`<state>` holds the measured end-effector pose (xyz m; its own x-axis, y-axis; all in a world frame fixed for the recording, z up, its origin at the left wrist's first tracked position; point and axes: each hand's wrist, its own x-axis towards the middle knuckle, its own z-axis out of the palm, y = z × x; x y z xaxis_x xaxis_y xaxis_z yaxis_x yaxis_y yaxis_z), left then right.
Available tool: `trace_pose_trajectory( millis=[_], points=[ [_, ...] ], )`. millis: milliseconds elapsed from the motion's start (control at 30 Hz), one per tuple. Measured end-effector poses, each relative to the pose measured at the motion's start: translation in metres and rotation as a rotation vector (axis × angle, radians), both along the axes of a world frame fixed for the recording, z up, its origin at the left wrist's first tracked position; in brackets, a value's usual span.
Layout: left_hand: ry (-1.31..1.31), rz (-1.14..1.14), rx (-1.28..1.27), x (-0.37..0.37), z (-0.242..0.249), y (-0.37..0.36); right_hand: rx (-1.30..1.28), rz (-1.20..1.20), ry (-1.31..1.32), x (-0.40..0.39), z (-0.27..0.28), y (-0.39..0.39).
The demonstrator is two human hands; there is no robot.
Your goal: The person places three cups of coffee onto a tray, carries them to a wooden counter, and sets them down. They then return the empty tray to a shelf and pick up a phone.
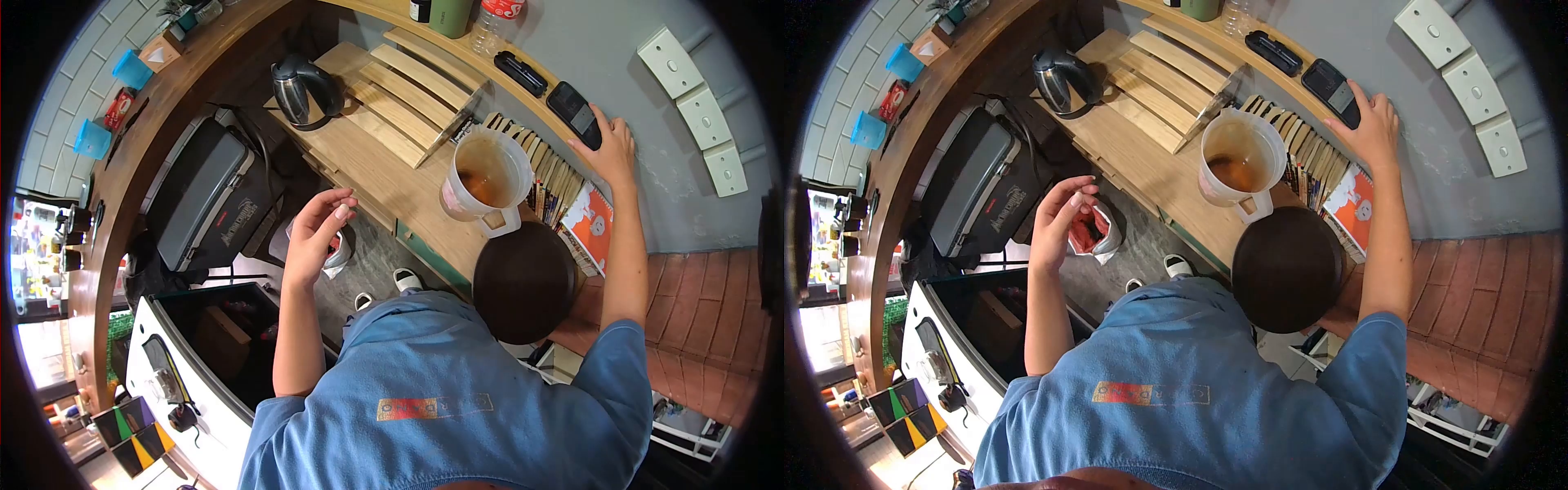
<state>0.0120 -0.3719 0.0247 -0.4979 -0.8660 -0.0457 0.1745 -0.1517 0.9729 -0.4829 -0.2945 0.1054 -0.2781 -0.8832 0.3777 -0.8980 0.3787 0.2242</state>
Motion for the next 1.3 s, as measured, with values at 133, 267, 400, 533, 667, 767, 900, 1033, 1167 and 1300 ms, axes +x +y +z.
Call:
trace_pose_trajectory(
  millis=[133,267,400,533,667,767,900,1033,1167,1300],
  points=[
    [-0.004,0.011,0.018,0.006,0.000,-0.001,-0.001,-0.001,0.015,0.000,-0.001,-0.001],
    [-0.004,0.020,0.007,0.011,0.002,-0.001,0.024,-0.029,0.021,0.000,-0.001,-0.002],
    [0.003,0.024,0.013,0.016,0.000,-0.001,0.059,-0.058,-0.012,0.004,0.001,-0.003],
    [0.006,0.033,0.012,0.018,0.003,0.001,0.072,-0.080,-0.008,0.009,0.003,-0.002],
    [0.007,0.028,0.007,0.022,0.001,0.002,-0.021,-0.007,0.008,0.008,0.003,0.000],
    [0.021,0.033,0.006,0.023,0.001,0.003,-0.055,0.013,-0.010,0.012,0.005,0.002],
    [0.022,0.036,-0.004,0.023,0.001,0.004,-0.041,-0.007,-0.014,0.016,0.006,0.007],
    [0.006,0.035,0.015,0.024,0.003,0.005,-0.036,-0.007,-0.009,0.020,0.005,0.011],
    [0.003,0.033,0.023,0.023,0.003,0.006,-0.057,-0.004,0.000,0.018,0.003,0.015],
    [0.002,0.029,0.017,0.021,0.003,0.007,-0.075,0.014,-0.007,0.019,0.004,0.018]
  ],
)
